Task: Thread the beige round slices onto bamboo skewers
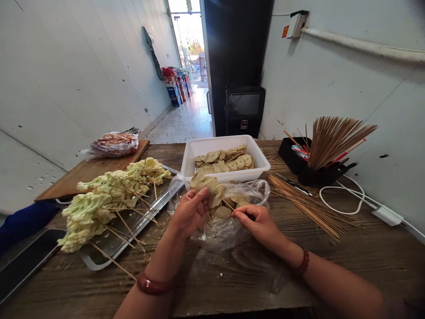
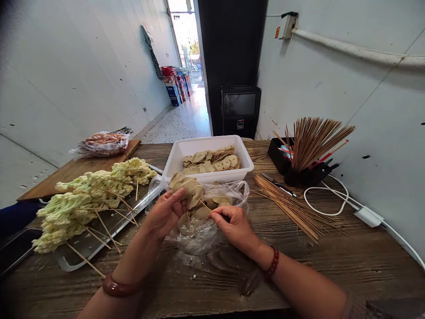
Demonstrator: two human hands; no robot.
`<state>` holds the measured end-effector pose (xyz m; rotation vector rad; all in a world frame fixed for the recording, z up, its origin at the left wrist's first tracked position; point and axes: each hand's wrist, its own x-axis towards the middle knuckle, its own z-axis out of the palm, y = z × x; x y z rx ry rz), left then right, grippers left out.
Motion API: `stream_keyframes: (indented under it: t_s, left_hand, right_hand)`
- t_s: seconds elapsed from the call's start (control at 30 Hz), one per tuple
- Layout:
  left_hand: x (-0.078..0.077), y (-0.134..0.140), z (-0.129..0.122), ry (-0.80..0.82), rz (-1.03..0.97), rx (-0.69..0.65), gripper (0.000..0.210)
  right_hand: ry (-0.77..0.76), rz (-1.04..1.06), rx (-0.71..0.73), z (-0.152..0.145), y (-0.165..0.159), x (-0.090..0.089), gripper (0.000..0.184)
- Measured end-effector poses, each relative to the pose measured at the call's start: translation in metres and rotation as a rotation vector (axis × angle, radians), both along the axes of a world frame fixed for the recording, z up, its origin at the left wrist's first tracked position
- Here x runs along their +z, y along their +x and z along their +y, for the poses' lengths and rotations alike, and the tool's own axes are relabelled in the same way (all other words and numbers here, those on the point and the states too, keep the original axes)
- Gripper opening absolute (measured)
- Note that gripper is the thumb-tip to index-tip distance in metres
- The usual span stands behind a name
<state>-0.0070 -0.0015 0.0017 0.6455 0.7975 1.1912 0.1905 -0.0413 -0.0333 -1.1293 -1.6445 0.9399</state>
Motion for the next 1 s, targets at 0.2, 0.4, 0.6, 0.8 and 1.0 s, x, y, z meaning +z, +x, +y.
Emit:
stream_keyframes:
  t_s: [0.2,0.4,0.6,0.8,1.0]
  left_hand:
    - [-0.003,0.0,0.0,-0.013,0.003,-0.038,0.022]
    - [-0.006,0.003,0.003,-0.003,-0.039,0.039,0.025]
    - [-0.001,0.004,0.001,-0.042,-0.137,-0.004,0.032]
    - [-0.003,0.004,0.0,-0.019,-0.108,0.025,0.026]
    - [-0.007,0.015,-0.002,0.077,-0.04,-0.047,0.027]
  right_hand:
    - [0.009,0.008,-0.024,0.0,0.001,0.001,0.024]
    - [0.009,0.024,-0.011,-0.004,-0.002,0.005,0.025]
    - [-0.025,0.069,-0.006,-0.007,-0.003,0.005,0.028]
    - [-0.09,0.091,-0.029,-0.006,-0.003,0.003,0.03]
    - [-0.124,0.137,-0.043,-0.005,-0.004,0.005,0.033]
